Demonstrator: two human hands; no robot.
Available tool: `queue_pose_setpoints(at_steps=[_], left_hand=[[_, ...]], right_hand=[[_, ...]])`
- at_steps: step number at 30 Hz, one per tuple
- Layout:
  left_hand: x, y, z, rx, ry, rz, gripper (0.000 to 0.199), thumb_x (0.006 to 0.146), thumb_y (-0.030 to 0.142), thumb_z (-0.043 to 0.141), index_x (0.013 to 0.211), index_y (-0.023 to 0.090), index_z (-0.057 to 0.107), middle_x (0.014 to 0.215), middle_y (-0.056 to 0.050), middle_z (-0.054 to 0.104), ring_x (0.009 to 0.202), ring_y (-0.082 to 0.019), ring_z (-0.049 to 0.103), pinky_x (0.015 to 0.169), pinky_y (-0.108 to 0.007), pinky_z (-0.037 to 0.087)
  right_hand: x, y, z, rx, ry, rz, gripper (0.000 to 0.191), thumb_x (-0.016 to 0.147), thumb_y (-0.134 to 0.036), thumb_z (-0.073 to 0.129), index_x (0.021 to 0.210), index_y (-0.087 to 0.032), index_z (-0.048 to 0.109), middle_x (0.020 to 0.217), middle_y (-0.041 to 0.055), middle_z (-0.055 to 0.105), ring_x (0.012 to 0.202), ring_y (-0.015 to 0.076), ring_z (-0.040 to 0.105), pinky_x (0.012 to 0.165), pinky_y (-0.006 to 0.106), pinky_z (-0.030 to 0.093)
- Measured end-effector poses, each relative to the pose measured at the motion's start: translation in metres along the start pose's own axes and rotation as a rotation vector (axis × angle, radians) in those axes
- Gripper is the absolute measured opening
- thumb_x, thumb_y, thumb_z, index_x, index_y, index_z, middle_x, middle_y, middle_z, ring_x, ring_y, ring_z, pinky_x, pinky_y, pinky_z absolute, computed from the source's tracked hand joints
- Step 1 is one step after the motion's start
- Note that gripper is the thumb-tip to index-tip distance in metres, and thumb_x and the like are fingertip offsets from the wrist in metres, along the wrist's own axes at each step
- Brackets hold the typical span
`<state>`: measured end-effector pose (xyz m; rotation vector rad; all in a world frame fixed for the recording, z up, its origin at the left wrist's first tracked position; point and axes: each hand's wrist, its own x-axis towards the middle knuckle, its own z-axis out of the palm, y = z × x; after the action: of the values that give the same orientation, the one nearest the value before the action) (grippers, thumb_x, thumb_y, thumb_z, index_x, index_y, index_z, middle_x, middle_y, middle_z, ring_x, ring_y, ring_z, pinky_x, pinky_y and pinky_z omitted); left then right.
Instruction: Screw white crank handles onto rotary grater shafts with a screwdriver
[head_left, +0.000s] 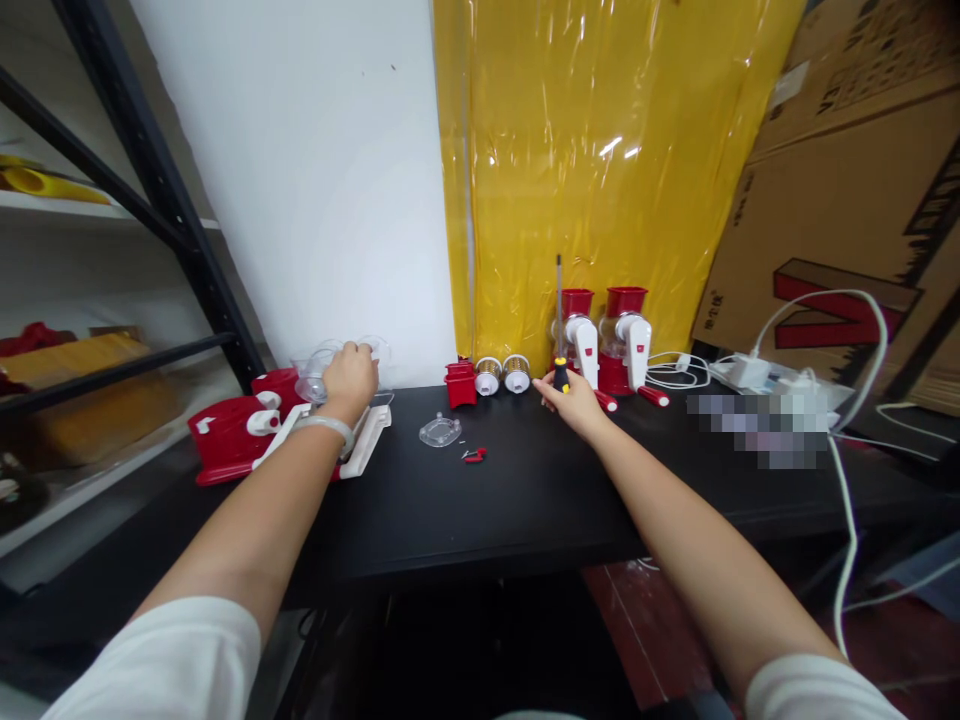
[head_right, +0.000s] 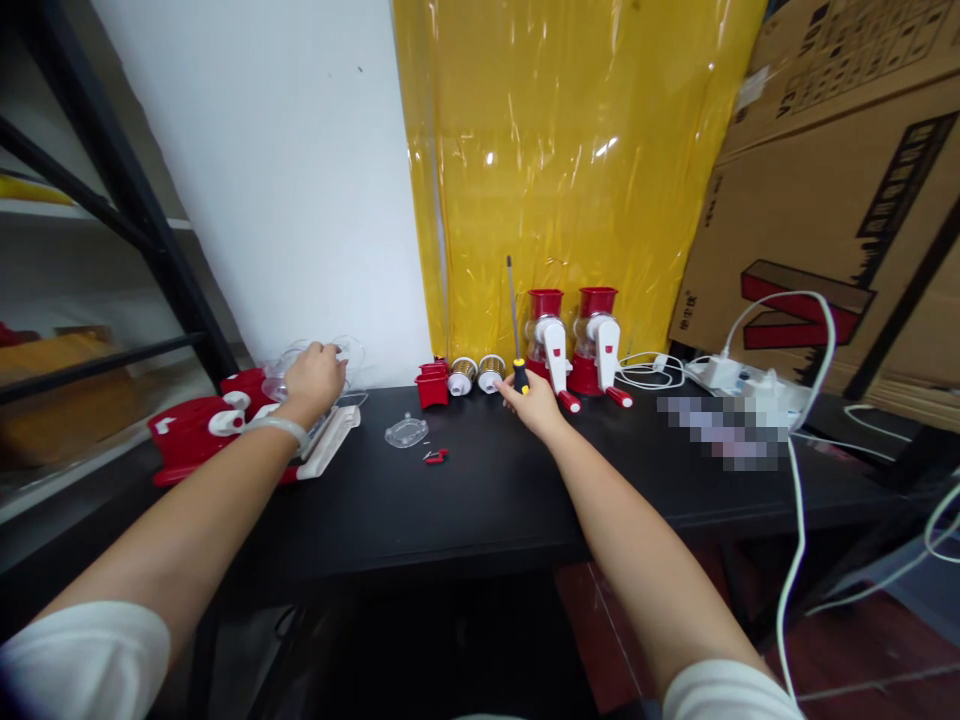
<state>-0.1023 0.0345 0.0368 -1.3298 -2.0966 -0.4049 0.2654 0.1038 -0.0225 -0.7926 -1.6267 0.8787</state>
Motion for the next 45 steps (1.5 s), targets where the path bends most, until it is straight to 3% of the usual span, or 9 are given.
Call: queue_pose_setpoints(at_steps=[14, 18, 26, 31, 33, 36, 39, 41, 45], left_hand=[[0.001, 0.001, -0.004, 0.014, -0.039, -0.005, 0.039, 0.094, 0.034, 0.039, 0.123, 0.015, 0.056, 0.118, -0.018, 0.06, 0.104, -0.033, 0.061, 0.079, -0.04, 0.048], [0.001, 0.002, -0.006, 0.014, -0.061, 0.001, 0.038, 0.094, 0.034, 0.039, 0.122, 0.015, 0.057, 0.117, -0.019, 0.059, 0.105, -0.033, 0.061, 0.079, -0.04, 0.048], [-0.001, 0.002, -0.009, 0.012, -0.035, -0.004, 0.041, 0.094, 0.035, 0.04, 0.128, 0.016, 0.05, 0.12, -0.018, 0.057, 0.103, -0.033, 0.061, 0.079, -0.04, 0.049], [-0.018, 0.025, -0.031, -0.094, 0.122, 0.032, 0.055, 0.093, 0.041, 0.044, 0.14, 0.012, 0.039, 0.136, -0.023, 0.047, 0.121, -0.035, 0.053, 0.09, -0.04, 0.046], [-0.031, 0.04, -0.038, -0.182, 0.058, 0.163, 0.052, 0.092, 0.042, 0.045, 0.136, 0.015, 0.044, 0.133, -0.019, 0.053, 0.119, -0.032, 0.055, 0.091, -0.039, 0.046], [-0.055, 0.06, -0.038, -0.311, -0.269, 0.372, 0.048, 0.088, 0.05, 0.05, 0.125, 0.019, 0.054, 0.115, -0.013, 0.067, 0.106, -0.029, 0.064, 0.088, -0.038, 0.049], [-0.073, 0.067, -0.027, -0.381, -0.522, 0.501, 0.057, 0.083, 0.059, 0.054, 0.123, 0.019, 0.058, 0.115, -0.014, 0.069, 0.106, -0.03, 0.066, 0.091, -0.039, 0.049], [-0.079, 0.067, -0.019, -0.409, -0.566, 0.541, 0.055, 0.083, 0.054, 0.056, 0.125, 0.02, 0.06, 0.118, -0.015, 0.068, 0.109, -0.03, 0.065, 0.095, -0.039, 0.048], [-0.083, 0.063, -0.009, -0.53, -0.526, 0.596, 0.048, 0.085, 0.044, 0.057, 0.125, 0.019, 0.063, 0.126, -0.013, 0.066, 0.115, -0.027, 0.063, 0.101, -0.037, 0.046]], right_hand=[[-0.004, 0.008, 0.001, -0.515, -0.403, 0.1, 0.023, 0.075, -0.039, 0.071, 0.075, -0.02, 0.059, 0.06, -0.0025, 0.06, 0.056, 0.0141, 0.055, 0.057, 0.025, 0.04], [-0.002, 0.014, 0.0, -0.743, -0.427, -0.028, 0.025, 0.073, -0.041, 0.075, 0.077, -0.02, 0.063, 0.075, 0.0016, 0.064, 0.07, 0.0168, 0.058, 0.063, 0.025, 0.04], [-0.001, 0.017, -0.003, -0.831, -0.499, 0.006, 0.032, 0.075, -0.049, 0.075, 0.075, -0.019, 0.062, 0.075, 0.0047, 0.065, 0.069, 0.0187, 0.059, 0.06, 0.026, 0.038], [0.0, 0.014, -0.005, -0.836, -0.499, 0.04, 0.034, 0.072, -0.05, 0.077, 0.073, -0.02, 0.063, 0.073, 0.0054, 0.066, 0.068, 0.0191, 0.06, 0.058, 0.026, 0.039], [0.0, 0.013, -0.006, -0.842, -0.496, 0.055, 0.035, 0.072, -0.052, 0.077, 0.072, -0.02, 0.063, 0.073, 0.006, 0.066, 0.067, 0.0196, 0.061, 0.057, 0.027, 0.038], [0.0, 0.012, -0.007, -0.842, -0.482, 0.073, 0.035, 0.072, -0.053, 0.076, 0.071, -0.02, 0.064, 0.072, 0.0066, 0.067, 0.066, 0.0203, 0.061, 0.056, 0.027, 0.039], [-0.001, 0.011, -0.008, -0.844, -0.484, 0.08, 0.035, 0.074, -0.053, 0.074, 0.071, -0.02, 0.064, 0.074, 0.0071, 0.068, 0.068, 0.0209, 0.063, 0.058, 0.028, 0.04], [-0.002, 0.01, -0.008, -0.851, -0.499, 0.087, 0.034, 0.075, -0.052, 0.073, 0.071, -0.02, 0.063, 0.075, 0.0073, 0.068, 0.07, 0.021, 0.063, 0.058, 0.028, 0.04], [-0.002, 0.01, -0.007, -0.858, -0.509, 0.098, 0.034, 0.076, -0.052, 0.072, 0.072, -0.02, 0.062, 0.076, 0.0076, 0.068, 0.068, 0.0203, 0.062, 0.058, 0.028, 0.039]])
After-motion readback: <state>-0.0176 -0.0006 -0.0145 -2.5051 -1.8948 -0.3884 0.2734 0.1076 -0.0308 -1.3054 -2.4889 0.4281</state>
